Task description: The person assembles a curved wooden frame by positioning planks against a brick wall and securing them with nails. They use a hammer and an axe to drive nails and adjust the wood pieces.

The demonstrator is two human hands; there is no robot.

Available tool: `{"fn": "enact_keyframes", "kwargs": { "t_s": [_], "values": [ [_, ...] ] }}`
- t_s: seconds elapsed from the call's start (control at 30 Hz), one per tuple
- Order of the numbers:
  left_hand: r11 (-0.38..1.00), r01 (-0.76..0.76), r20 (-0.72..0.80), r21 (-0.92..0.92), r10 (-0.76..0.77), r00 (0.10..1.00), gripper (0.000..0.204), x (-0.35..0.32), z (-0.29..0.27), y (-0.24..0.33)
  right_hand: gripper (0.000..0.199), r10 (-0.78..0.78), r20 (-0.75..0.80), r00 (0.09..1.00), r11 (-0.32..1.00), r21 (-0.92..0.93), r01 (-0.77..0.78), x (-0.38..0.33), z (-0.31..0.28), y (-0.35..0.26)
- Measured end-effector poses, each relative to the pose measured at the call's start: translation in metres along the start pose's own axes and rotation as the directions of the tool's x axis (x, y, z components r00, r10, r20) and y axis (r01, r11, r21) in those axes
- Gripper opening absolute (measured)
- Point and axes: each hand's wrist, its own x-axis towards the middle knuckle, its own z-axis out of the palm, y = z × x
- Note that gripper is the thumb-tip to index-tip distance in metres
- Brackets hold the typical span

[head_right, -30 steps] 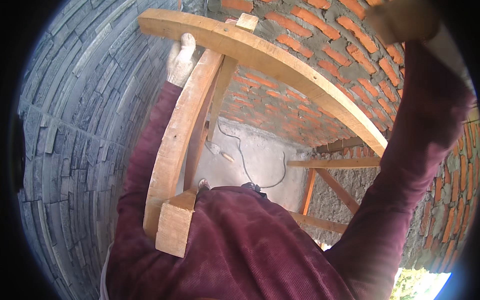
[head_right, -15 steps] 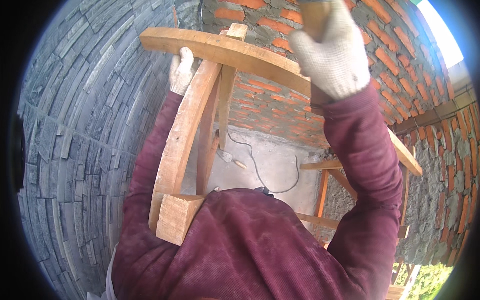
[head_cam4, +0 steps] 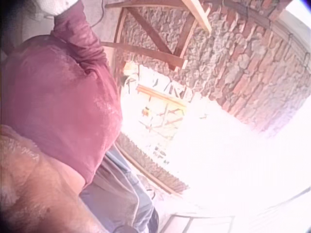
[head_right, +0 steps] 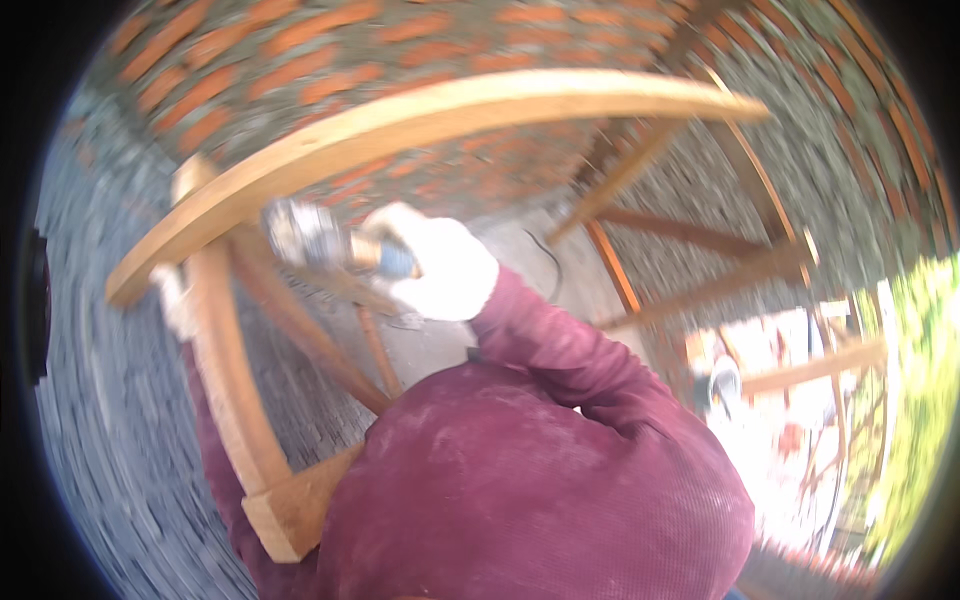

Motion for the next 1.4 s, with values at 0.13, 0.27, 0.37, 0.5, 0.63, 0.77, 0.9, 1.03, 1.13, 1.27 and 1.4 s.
{"fn": "enact_keyframes", "kwargs": {
  "t_s": [0.13, 0.27, 0.37, 0.5, 0.63, 0.77, 0.9, 1.03, 1.13, 1.27, 1.4],
  "values": [
    [0.988, 0.036, 0.074, 0.147, -0.047, 0.996, 0.048, -0.027, -0.024, -0.014, 0.028, 0.296, 0.205, 0.933, 0.955, -0.031, -0.296, -0.084, 0.017, 0.081],
    [0.946, 0.136, 0.134, 0.295, -0.182, 0.974, 0.052, -0.113, -0.08, -0.03, 0.031, 0.757, 0.339, 0.558, 0.649, -0.301, -0.698, -0.192, 0.028, 0.191],
    [0.86, 0.287, 0.198, 0.421, -0.396, 0.897, 0.055, -0.203, -0.117, -0.048, 0.045, 0.956, 0.286, 0.06, 0.174, -0.39, -0.904, -0.29, 0.038, 0.283],
    [0.703, 0.436, 0.244, 0.562, -0.644, 0.725, 0.058, -0.317, -0.119, -0.062, 0.046, 0.958, 0.246, -0.147, -0.022, -0.45, -0.893, -0.424, -0.006, 0.345],
    [0.54, 0.521, 0.223, 0.661, -0.805, 0.55, 0.056, -0.443, -0.072, -0.073, 0.047, 0.931, 0.161, -0.329, -0.205, -0.514, -0.833, -0.537, -0.112, 0.317],
    [0.454, 0.547, 0.308, 0.703, -0.888, 0.341, 0.054, -0.531, 0.003, -0.094, 0.049, 0.909, 0.12, -0.398, -0.292, -0.499, -0.816, -0.58, -0.17, 0.298],
    [0.482, 0.434, 0.444, 0.761, -0.875, 0.193, 0.052, -0.552, 0.091, -0.117, 0.05, 0.94, 0.177, -0.292, -0.186, -0.453, -0.872, -0.568, -0.151, 0.325],
    [0.601, 0.36, 0.566, 0.714, -0.797, 0.21, 0.051, -0.526, 0.202, -0.12, 0.052, 0.934, 0.278, -0.225, -0.089, -0.429, -0.899, -0.559, -0.115, 0.347],
    [0.717, 0.32, 0.632, 0.619, -0.697, 0.339, 0.05, -0.484, 0.293, -0.106, 0.056, 0.928, 0.319, -0.19, -0.076, -0.336, -0.939, -0.56, -0.094, 0.36],
    [0.764, 0.509, 0.7, 0.397, -0.611, 0.371, 0.036, -0.433, 0.386, -0.089, 0.062, 0.932, 0.325, -0.158, -0.106, -0.173, -0.979, -0.58, -0.072, 0.374],
    [0.731, 0.578, 0.746, 0.362, -0.599, 0.29, 0.03, -0.412, 0.432, -0.088, 0.056, 0.874, 0.421, -0.243, -0.161, -0.222, -0.962, -0.615, -0.068, 0.36]
  ]
}}
